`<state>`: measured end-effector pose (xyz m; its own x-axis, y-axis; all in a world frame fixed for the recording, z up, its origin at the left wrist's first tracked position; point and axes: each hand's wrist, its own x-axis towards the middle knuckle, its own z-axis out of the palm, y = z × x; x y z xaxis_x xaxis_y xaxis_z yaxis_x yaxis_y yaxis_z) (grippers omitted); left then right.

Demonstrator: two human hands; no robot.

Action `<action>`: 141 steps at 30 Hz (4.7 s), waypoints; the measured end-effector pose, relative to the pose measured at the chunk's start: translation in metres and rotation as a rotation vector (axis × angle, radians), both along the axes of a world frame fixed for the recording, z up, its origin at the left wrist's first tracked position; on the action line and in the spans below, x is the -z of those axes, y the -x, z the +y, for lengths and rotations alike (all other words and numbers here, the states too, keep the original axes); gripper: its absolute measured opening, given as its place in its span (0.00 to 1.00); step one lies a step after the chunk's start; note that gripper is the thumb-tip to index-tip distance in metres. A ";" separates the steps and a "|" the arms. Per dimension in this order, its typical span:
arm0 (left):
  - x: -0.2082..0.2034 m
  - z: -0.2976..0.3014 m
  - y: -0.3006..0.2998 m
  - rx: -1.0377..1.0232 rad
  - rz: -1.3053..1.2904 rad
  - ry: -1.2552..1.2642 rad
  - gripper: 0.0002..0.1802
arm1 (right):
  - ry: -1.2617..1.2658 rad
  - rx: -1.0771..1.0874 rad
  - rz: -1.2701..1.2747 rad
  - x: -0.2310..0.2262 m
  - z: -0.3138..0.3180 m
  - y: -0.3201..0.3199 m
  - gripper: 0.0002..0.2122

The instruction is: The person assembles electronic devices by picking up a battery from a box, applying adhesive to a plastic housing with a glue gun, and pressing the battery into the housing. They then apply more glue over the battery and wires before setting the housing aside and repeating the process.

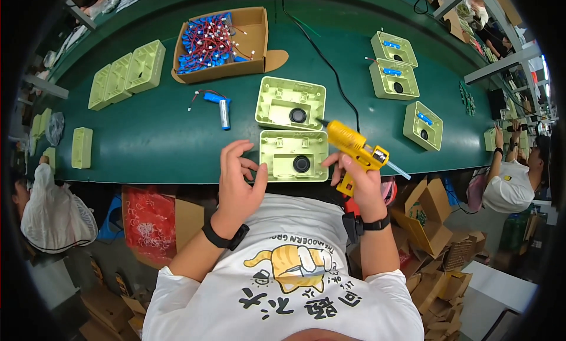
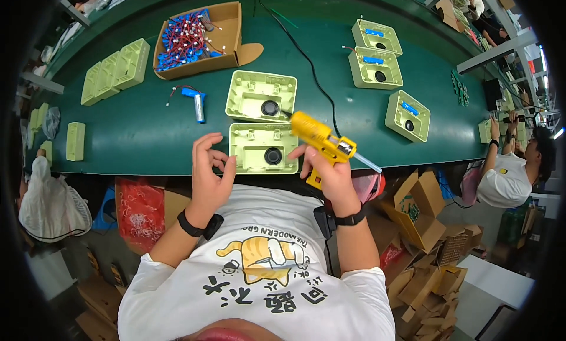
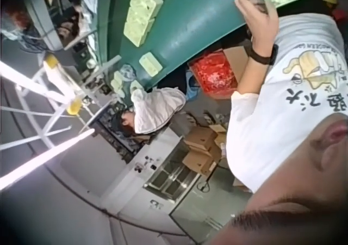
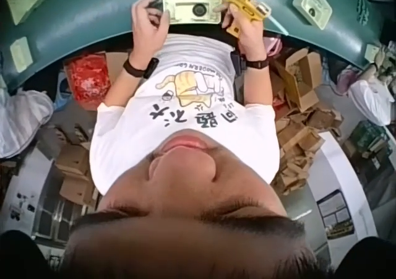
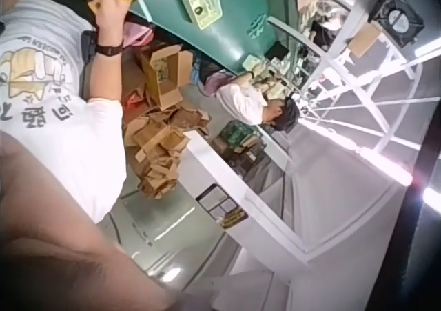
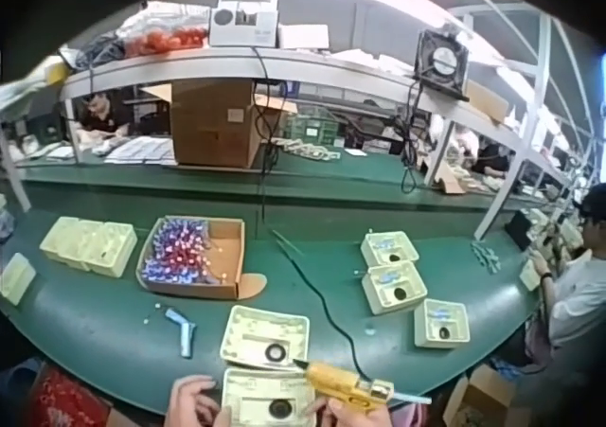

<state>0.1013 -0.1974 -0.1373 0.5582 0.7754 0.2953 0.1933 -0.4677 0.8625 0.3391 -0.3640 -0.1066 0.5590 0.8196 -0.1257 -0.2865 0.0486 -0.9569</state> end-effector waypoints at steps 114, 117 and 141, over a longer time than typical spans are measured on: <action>-0.045 0.026 -0.014 0.539 0.376 -0.502 0.44 | 0.460 -0.123 -0.073 -0.009 -0.041 0.024 0.19; -0.031 0.022 -0.014 0.427 0.355 -0.516 0.46 | 0.479 -0.130 -0.058 -0.017 -0.037 0.023 0.19; -0.023 -0.004 -0.018 0.444 -0.114 -0.384 0.37 | 0.330 -0.197 -0.344 -0.052 -0.041 0.063 0.11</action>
